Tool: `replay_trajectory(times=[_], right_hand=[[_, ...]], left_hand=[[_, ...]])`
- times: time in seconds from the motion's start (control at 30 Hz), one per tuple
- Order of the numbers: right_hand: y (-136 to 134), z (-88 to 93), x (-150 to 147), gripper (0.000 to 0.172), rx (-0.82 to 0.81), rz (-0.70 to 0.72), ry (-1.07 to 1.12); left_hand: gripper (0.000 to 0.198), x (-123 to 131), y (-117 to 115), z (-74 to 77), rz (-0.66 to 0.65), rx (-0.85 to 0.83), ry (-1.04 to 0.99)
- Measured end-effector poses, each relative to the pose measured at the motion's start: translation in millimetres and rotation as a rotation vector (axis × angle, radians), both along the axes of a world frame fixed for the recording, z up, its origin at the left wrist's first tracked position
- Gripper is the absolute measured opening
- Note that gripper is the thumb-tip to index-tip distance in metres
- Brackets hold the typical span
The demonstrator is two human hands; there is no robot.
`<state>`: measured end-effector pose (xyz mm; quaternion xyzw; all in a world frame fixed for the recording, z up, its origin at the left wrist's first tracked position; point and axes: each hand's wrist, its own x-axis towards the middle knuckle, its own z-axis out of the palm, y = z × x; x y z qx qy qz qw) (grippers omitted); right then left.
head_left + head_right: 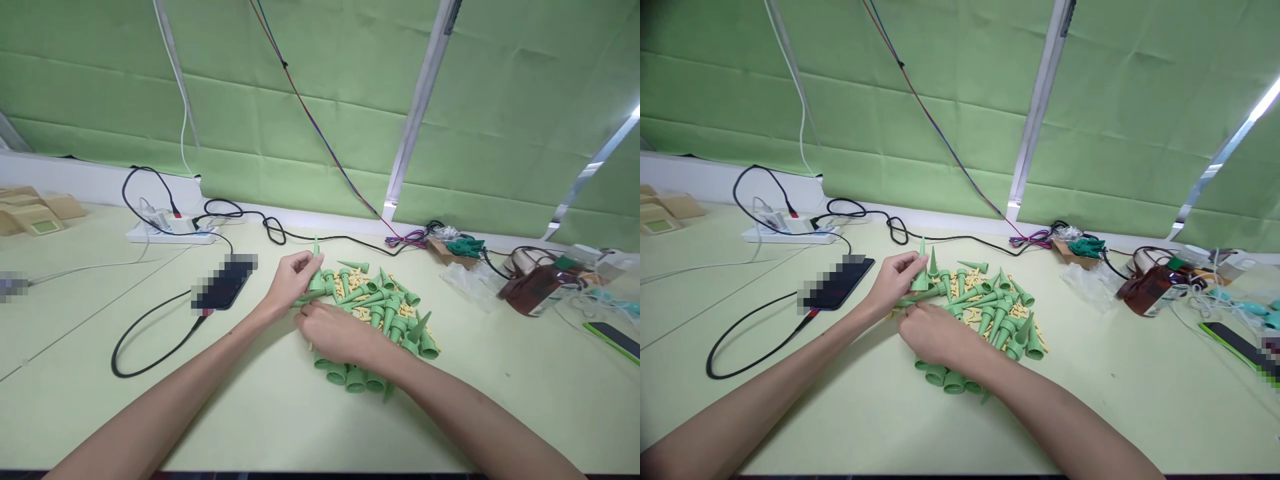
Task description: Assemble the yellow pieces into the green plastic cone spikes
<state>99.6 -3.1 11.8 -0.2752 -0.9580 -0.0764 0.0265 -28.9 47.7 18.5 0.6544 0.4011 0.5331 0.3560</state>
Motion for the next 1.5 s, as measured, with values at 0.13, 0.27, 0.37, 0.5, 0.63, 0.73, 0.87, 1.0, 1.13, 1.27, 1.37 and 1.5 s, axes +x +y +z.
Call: replay_trajectory(times=[0.13,0.27,0.37,0.5,0.63,0.73,0.87,1.0,1.13,1.27,1.37,1.5], right_hand=[[-11,1.5,11,0.022,0.089,-0.040,0.118],[-16,2.7,31,0.013,0.085,-0.090,0.238],[-12,-1.9,49,0.014,0.036,-0.088,0.372],[2,-19.4,70,0.014,0.017,-0.080,0.691],[10,-32.8,78,0.012,0.053,-0.095,0.899],[10,-34.3,75,0.012,0.079,-0.121,1.022],[7,-36.0,70,0.012,0.045,-0.149,1.107],[6,-39.5,68,0.013,0.012,-0.161,1.135],[6,-38.8,68,0.014,0.012,-0.169,1.142],[5,-37.2,69,0.014,0.023,-0.174,1.137],[5,-37.2,69,0.014,0.024,-0.173,1.129],[6,-38.2,69,0.016,0.048,-0.157,1.116]], left_hand=[[0.043,0,-1,0.6,-0.040,-0.036,-0.002],[0.041,1,0,-1.3,-0.087,-0.054,-0.002],[0.041,2,0,-3.3,-0.104,-0.065,-0.003],[0.042,4,-2,-4.8,-0.103,-0.054,0.051],[0.043,8,-4,-6.7,-0.102,-0.059,0.102],[0.043,10,-6,-8.7,-0.144,-0.077,0.121],[0.042,13,-8,-11.3,-0.201,-0.085,0.140],[0.041,15,-10,-14.3,-0.240,-0.089,0.148],[0.042,16,-12,-15.6,-0.266,-0.093,0.148],[0.041,17,-14,-14.5,-0.258,-0.106,0.145],[0.040,18,-15,-14.1,-0.256,-0.119,0.128],[0.038,19,-15,-14.8,-0.267,-0.135,0.086]])
